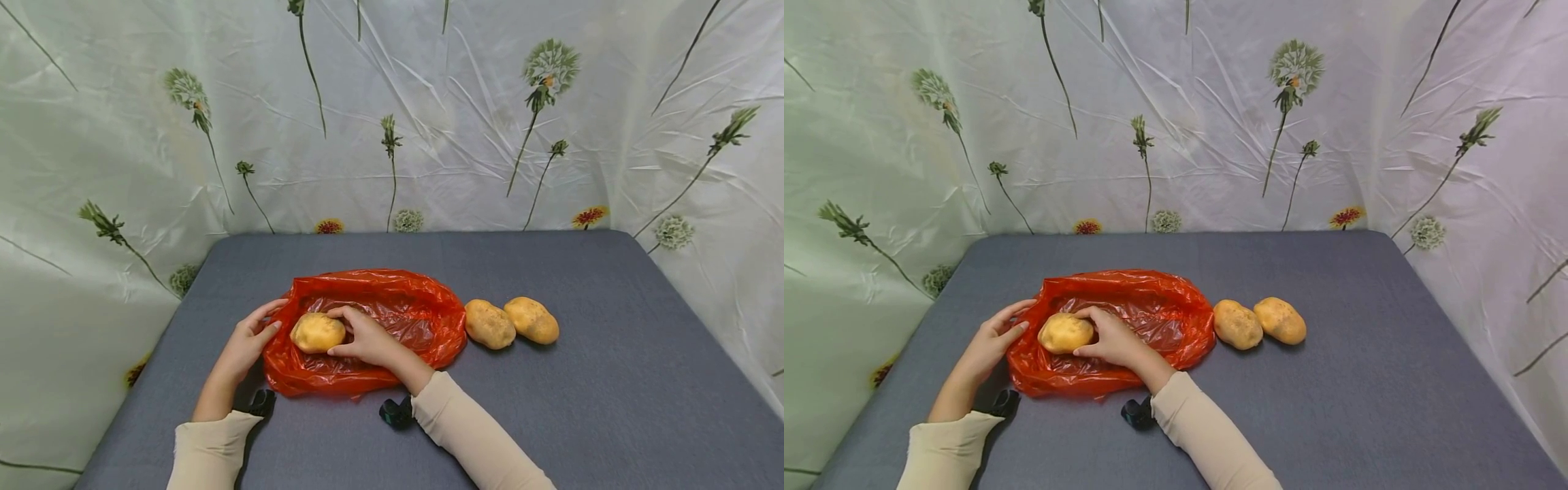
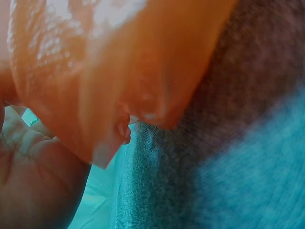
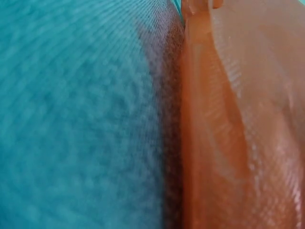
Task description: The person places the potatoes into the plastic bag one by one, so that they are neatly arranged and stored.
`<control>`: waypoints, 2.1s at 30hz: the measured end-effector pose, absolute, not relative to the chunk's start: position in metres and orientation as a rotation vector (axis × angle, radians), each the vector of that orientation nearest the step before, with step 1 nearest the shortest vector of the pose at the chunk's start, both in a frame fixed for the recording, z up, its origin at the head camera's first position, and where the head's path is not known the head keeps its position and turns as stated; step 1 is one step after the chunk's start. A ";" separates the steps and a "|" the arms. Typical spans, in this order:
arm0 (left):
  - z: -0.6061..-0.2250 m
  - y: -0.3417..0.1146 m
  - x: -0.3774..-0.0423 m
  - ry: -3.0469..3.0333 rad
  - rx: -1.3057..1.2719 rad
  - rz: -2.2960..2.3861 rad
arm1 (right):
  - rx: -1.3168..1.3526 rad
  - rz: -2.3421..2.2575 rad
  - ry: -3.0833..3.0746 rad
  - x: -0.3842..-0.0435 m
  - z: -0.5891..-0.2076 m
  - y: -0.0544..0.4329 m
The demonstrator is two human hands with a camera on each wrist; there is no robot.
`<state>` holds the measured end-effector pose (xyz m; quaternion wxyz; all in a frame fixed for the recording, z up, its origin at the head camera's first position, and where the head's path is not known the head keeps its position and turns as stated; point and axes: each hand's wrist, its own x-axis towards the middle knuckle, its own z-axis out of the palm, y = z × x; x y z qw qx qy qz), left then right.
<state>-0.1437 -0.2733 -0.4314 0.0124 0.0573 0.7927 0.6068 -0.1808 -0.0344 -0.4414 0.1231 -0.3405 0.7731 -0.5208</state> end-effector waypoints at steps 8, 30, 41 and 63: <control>-0.430 -0.273 -0.142 2.472 0.164 1.883 | -1.005 -1.530 2.217 -0.181 -0.444 -0.035; -0.432 -0.273 -0.144 2.478 0.165 1.864 | -0.971 -1.737 2.121 -0.178 -0.437 -0.022; -0.431 -0.273 -0.144 2.477 0.167 1.858 | -1.052 -1.833 2.230 -0.162 -0.396 -0.007; -0.433 -0.274 -0.144 2.474 0.173 1.875 | -1.121 -2.030 2.363 -0.158 -0.384 0.028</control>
